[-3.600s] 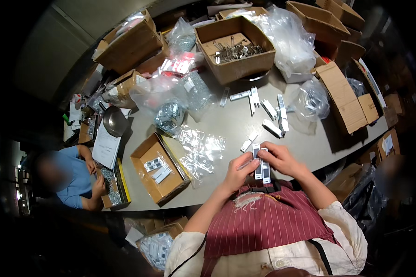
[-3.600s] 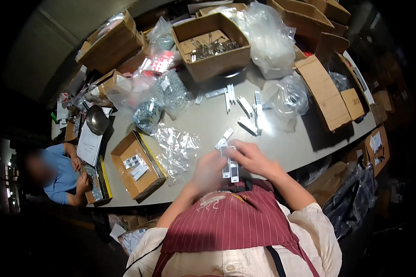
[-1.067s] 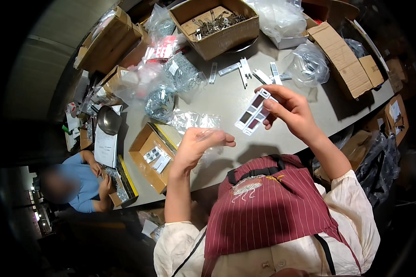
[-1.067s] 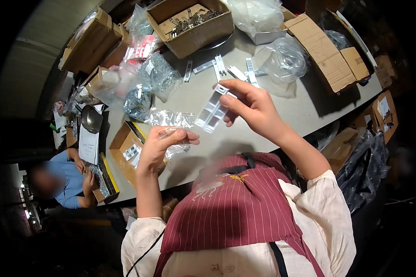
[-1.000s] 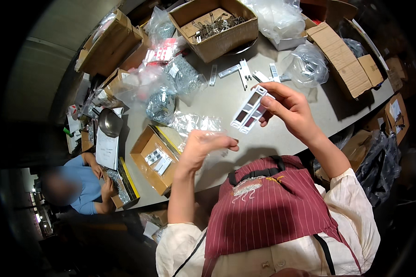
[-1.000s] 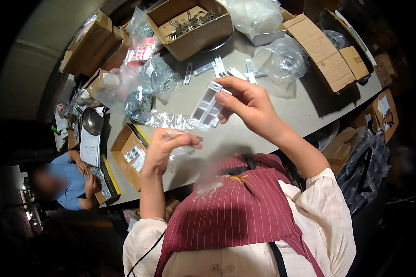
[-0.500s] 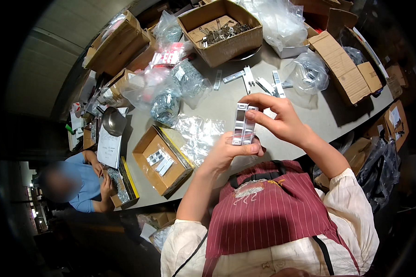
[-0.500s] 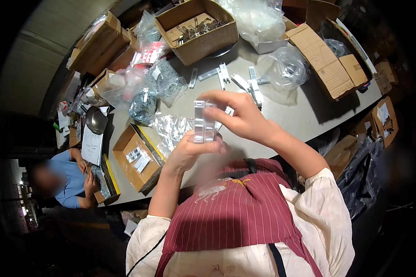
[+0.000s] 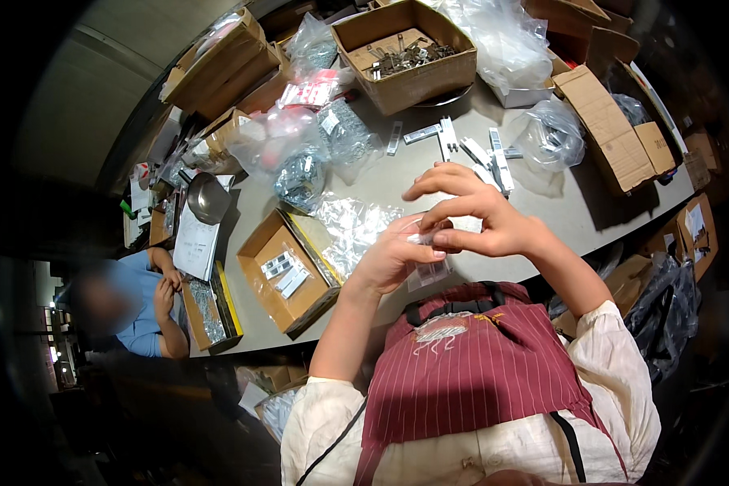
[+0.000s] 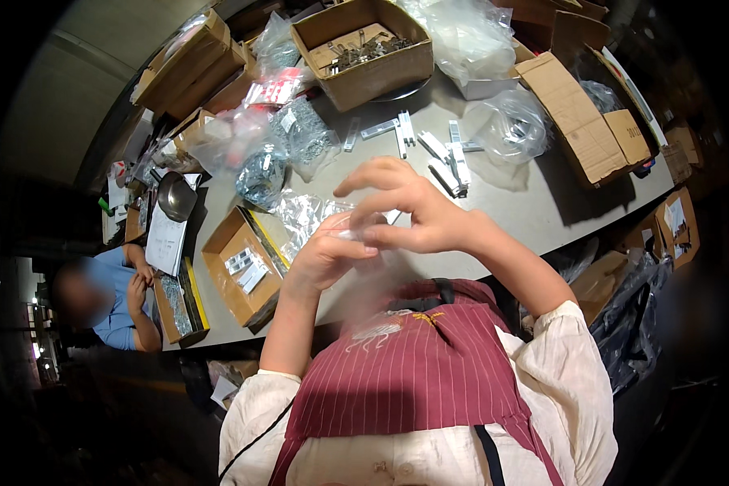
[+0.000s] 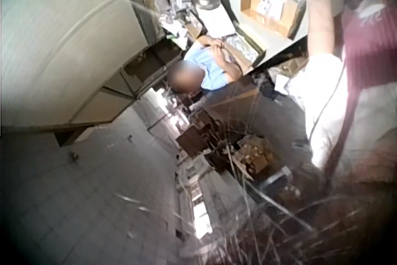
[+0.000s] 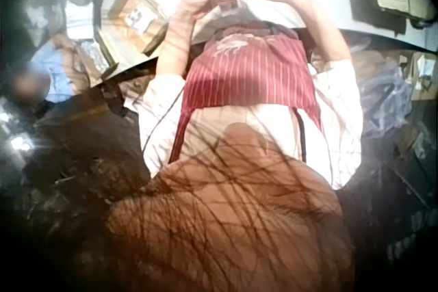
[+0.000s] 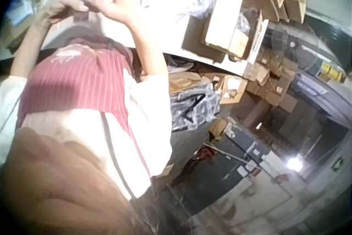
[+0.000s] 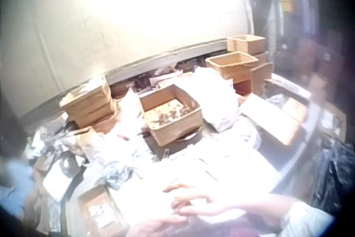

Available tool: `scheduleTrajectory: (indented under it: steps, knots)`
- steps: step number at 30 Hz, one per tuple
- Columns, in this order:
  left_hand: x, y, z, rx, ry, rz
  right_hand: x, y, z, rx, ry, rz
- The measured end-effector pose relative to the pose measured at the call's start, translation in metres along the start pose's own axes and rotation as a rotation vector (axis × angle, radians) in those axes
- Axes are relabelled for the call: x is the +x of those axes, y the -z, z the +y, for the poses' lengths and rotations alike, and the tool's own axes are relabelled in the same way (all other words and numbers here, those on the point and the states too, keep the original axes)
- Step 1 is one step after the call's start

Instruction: The person picks small white plastic components from a table, places them into clear plastic bags, and then puts the filled bags into a cardboard box. Another person is visible in the background working at the same table.

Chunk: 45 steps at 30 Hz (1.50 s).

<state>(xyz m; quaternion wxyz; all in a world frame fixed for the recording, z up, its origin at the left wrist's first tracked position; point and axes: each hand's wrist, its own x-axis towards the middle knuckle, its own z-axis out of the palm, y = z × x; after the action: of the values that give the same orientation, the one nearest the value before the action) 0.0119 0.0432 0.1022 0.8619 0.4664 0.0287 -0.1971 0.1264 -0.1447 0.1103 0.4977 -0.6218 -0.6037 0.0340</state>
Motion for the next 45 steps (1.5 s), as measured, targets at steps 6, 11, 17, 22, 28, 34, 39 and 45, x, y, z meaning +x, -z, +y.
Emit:
scheduleTrajectory:
  steps: [6,11,17,22,28,34,39,45]
  knots:
    - [-0.012,0.012,-0.009,0.320,-0.151,0.154,-0.003,-0.013,-0.008,0.003,-0.189,0.156]
    - [-0.032,0.001,-0.030,0.444,-0.499,0.598,-0.002,-0.026,-0.017,-0.015,-0.274,0.186]
    - [-0.050,0.011,-0.046,0.282,-0.655,0.773,0.002,-0.060,-0.021,0.075,-0.341,0.191]
    - [-0.073,0.020,-0.051,1.012,-0.827,0.946,0.015,-0.096,-0.021,-0.015,-0.193,0.103]
    - [-0.107,0.033,-0.046,1.104,-0.792,0.983,0.032,-0.133,-0.014,-0.085,0.022,0.031]
    - [-0.141,0.052,-0.035,1.267,-0.829,1.001,0.053,-0.159,-0.013,-0.024,0.132,0.014]
    - [-0.173,0.093,-0.039,1.092,-0.706,1.187,0.058,-0.175,0.009,-0.003,0.189,0.002]
    - [-0.200,0.160,-0.033,1.124,-0.484,1.533,0.025,-0.179,0.126,-0.388,-0.461,-0.127]
